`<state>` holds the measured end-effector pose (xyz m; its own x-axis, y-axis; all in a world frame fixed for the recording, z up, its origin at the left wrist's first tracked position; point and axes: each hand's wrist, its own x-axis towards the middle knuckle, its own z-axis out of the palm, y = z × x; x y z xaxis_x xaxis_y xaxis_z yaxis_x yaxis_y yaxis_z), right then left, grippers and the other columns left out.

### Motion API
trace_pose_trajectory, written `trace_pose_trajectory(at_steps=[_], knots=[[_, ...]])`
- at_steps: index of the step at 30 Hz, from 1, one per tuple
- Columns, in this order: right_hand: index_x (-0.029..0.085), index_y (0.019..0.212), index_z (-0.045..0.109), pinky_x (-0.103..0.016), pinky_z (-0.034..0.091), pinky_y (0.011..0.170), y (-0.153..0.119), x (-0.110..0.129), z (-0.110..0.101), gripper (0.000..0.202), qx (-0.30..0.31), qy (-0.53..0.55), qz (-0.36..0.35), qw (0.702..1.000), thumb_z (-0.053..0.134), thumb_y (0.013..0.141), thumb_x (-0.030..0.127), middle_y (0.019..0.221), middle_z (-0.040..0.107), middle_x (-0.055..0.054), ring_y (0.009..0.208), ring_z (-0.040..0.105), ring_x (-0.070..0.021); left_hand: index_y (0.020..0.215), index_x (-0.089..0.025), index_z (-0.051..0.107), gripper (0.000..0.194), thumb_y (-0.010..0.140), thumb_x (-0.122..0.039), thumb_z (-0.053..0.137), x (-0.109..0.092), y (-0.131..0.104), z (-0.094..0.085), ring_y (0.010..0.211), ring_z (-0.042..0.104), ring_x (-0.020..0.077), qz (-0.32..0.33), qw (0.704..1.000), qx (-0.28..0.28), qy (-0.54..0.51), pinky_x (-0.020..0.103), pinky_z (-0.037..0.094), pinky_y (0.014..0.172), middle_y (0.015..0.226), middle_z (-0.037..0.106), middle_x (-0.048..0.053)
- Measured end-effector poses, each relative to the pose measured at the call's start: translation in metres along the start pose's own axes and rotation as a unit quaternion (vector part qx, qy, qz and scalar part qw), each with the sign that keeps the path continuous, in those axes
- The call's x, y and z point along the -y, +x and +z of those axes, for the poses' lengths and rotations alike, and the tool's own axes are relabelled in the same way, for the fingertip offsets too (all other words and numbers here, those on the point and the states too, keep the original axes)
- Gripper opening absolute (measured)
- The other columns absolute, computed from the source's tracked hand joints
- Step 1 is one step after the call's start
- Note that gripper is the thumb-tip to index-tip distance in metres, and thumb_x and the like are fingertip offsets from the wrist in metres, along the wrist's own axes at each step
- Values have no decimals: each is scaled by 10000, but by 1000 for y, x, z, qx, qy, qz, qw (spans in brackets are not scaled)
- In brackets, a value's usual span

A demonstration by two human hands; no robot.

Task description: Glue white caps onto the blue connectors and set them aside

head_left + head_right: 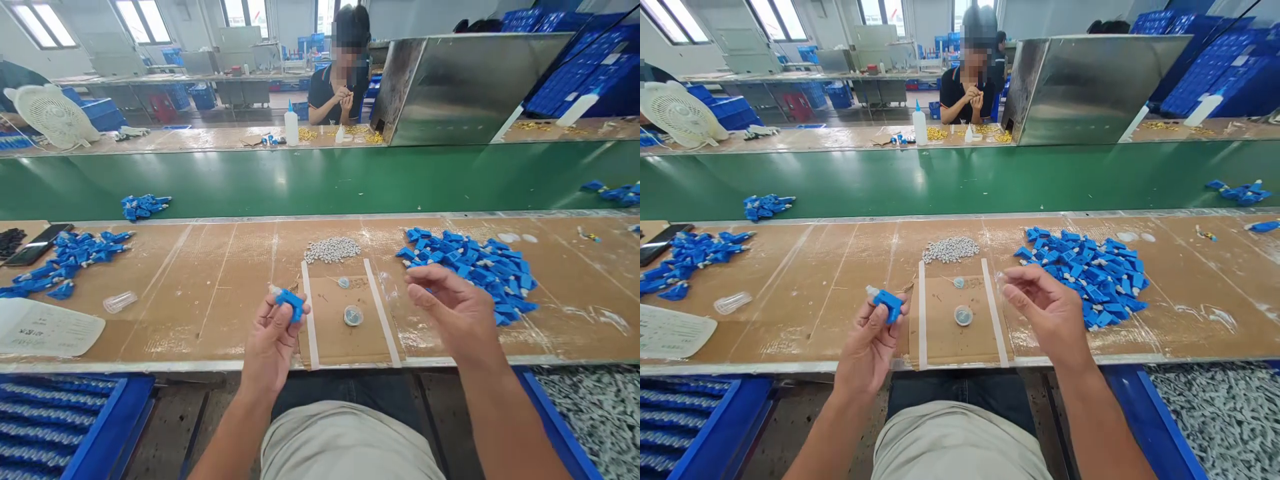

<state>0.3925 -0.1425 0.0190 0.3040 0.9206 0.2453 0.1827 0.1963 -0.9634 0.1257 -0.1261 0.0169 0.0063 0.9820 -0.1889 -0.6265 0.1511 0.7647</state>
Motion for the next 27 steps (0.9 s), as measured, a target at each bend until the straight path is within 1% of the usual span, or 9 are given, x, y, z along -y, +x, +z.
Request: trace_pose_trajectory(at_steps=[2,5,7,10,13,16,21,24,27], knots=[[227,991,750,-339,533,750,14,-16,-6,224,27,-97,12,995,746,849,399,952,718,-59,838,648,-213,899,-137,724,200,745,-184,843,1,15,-12,789,732,129,-44,998,-25,-46,158,604,699,957,780,79],[197,995,752,-345,528,733,26,-38,9,277,136,-174,41,974,673,880,437,920,736,-66,799,662,-219,986,-99,722,166,829,-146,750,9,29,-25,715,705,102,-113,990,-38,-77,140,593,629,949,768,99],[187,1009,753,-343,517,732,35,-47,27,292,176,-198,34,964,625,903,428,921,731,-71,804,660,-220,1033,-82,714,179,875,-164,696,14,35,-29,652,669,91,-170,981,-18,-96,145,573,561,903,752,100],[180,965,770,-338,477,702,51,-49,47,282,195,-231,20,953,621,900,410,869,713,-66,757,626,-212,1024,-63,707,178,888,-168,662,18,42,-29,595,605,78,-223,967,25,-124,146,514,488,818,707,81],[196,919,784,-313,448,662,61,-40,44,280,234,-234,27,943,629,904,429,846,729,-46,729,610,-197,981,-57,703,156,864,-149,657,17,48,-30,599,577,80,-245,959,43,-139,147,478,475,810,681,87],[201,939,777,-295,462,662,49,-35,30,301,272,-196,59,940,624,918,459,873,745,-39,761,632,-195,971,-48,702,163,850,-147,654,18,54,-30,607,565,80,-268,949,55,-156,142,469,485,820,666,97],[173,935,728,-302,508,695,6,-49,27,350,224,-102,151,957,694,863,513,837,730,-48,770,654,-201,1014,-37,705,208,846,-150,655,31,61,-25,611,560,83,-300,937,65,-167,140,461,479,823,654,96],[174,869,704,-298,493,667,-5,-59,34,340,193,-93,144,966,677,877,514,792,704,-39,726,628,-190,1014,-26,709,214,850,-153,656,36,63,-19,605,565,87,-309,936,63,-159,151,464,479,831,656,103],[183,855,704,-302,479,661,-2,-60,40,311,186,-114,123,968,657,900,488,782,696,-37,719,616,-191,1008,-16,711,210,855,-148,653,35,63,-16,602,568,87,-315,935,61,-149,154,465,480,836,659,108]])
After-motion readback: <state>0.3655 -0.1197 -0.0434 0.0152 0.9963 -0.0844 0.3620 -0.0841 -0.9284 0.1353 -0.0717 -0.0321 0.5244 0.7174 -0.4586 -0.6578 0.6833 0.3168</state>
